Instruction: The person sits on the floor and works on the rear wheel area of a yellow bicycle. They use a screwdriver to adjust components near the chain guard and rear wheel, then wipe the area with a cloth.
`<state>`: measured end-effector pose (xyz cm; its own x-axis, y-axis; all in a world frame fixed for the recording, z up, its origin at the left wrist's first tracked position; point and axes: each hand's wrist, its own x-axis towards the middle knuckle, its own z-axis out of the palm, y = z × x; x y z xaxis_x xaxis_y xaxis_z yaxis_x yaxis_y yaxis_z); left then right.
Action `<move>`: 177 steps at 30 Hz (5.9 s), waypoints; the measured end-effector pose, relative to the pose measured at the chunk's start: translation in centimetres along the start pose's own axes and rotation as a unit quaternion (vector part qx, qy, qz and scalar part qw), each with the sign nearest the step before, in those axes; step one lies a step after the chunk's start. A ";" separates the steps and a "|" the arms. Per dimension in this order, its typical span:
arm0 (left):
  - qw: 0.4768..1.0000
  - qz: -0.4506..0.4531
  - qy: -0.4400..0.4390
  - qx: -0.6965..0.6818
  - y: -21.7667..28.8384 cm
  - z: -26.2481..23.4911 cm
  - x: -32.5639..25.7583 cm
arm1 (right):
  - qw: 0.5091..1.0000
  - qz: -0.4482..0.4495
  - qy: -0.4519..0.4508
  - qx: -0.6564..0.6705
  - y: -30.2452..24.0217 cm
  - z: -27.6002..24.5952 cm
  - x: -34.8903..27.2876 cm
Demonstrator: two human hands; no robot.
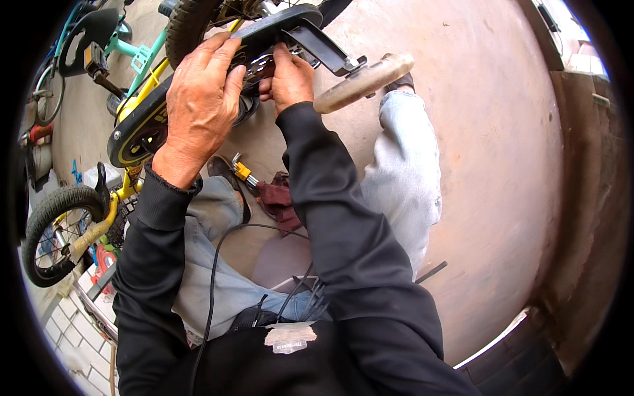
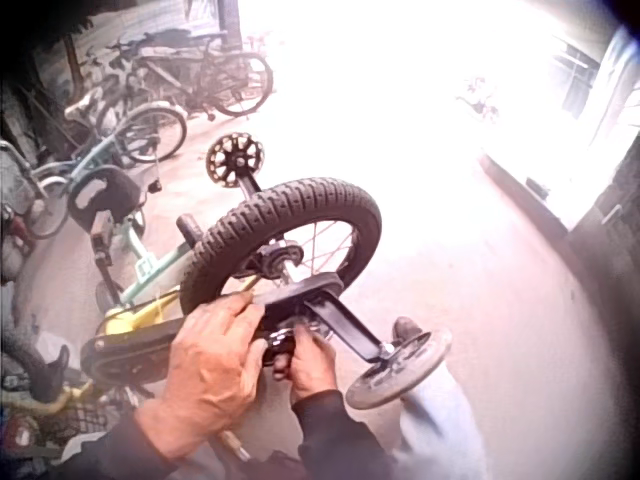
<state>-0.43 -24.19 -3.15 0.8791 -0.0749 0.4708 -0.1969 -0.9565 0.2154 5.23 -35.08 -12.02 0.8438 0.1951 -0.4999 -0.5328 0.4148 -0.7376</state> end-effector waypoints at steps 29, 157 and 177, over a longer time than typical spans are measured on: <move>1.000 0.001 -0.023 -0.009 0.3 0.1 0.5 | 0.999 0.026 0.010 0.020 -1.2 0.6 -0.9; 0.998 -0.027 0.055 -0.023 0.3 1.5 -0.5 | 0.989 0.077 -0.125 -0.027 -1.3 -3.5 2.2; 0.993 -0.016 0.119 -0.015 0.3 2.6 -0.8 | 0.988 0.076 -0.127 -0.031 -1.4 -3.9 2.0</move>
<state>-0.07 -25.18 -5.65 0.7578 0.0272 0.6519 -0.1867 -0.9484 0.2565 7.41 -38.71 -13.76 0.7385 0.4713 -0.4822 -0.6504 0.3091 -0.6939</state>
